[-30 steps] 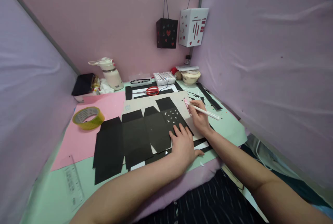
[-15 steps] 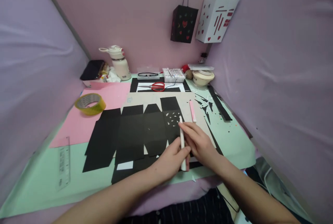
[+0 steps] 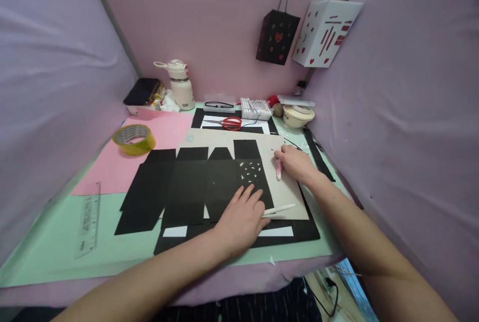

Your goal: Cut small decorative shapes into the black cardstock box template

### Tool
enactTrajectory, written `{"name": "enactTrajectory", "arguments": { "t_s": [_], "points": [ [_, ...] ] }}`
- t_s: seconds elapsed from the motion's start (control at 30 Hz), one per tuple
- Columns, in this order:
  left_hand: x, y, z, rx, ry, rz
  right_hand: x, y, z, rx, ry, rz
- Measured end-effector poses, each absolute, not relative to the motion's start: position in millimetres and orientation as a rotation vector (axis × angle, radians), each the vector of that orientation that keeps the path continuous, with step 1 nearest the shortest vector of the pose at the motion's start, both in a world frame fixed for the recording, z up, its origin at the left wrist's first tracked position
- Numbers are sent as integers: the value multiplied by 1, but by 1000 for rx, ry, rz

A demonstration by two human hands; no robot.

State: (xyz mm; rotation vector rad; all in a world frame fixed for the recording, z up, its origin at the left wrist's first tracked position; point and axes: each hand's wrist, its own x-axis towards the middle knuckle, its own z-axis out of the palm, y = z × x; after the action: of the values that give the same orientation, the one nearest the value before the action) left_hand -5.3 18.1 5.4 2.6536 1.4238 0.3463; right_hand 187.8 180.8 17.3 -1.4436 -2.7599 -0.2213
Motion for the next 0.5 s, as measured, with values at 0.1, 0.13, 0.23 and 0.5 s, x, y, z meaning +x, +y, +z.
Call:
{"name": "enactTrajectory", "arguments": {
  "t_s": [0.1, 0.13, 0.23, 0.5],
  "points": [
    [-10, 19, 2, 2633, 1432, 259, 194, 189, 20, -1338, -2764, -268],
    [-11, 19, 2, 2633, 1429, 252, 198, 189, 20, -1341, -2695, -258],
    [-11, 19, -1, 2652, 1419, 265, 202, 179, 21, -1434, -2223, -77],
    [-9, 17, -11, 2700, 1428, 339, 150, 109, 3, -1171, -1583, 928]
  ]
}}
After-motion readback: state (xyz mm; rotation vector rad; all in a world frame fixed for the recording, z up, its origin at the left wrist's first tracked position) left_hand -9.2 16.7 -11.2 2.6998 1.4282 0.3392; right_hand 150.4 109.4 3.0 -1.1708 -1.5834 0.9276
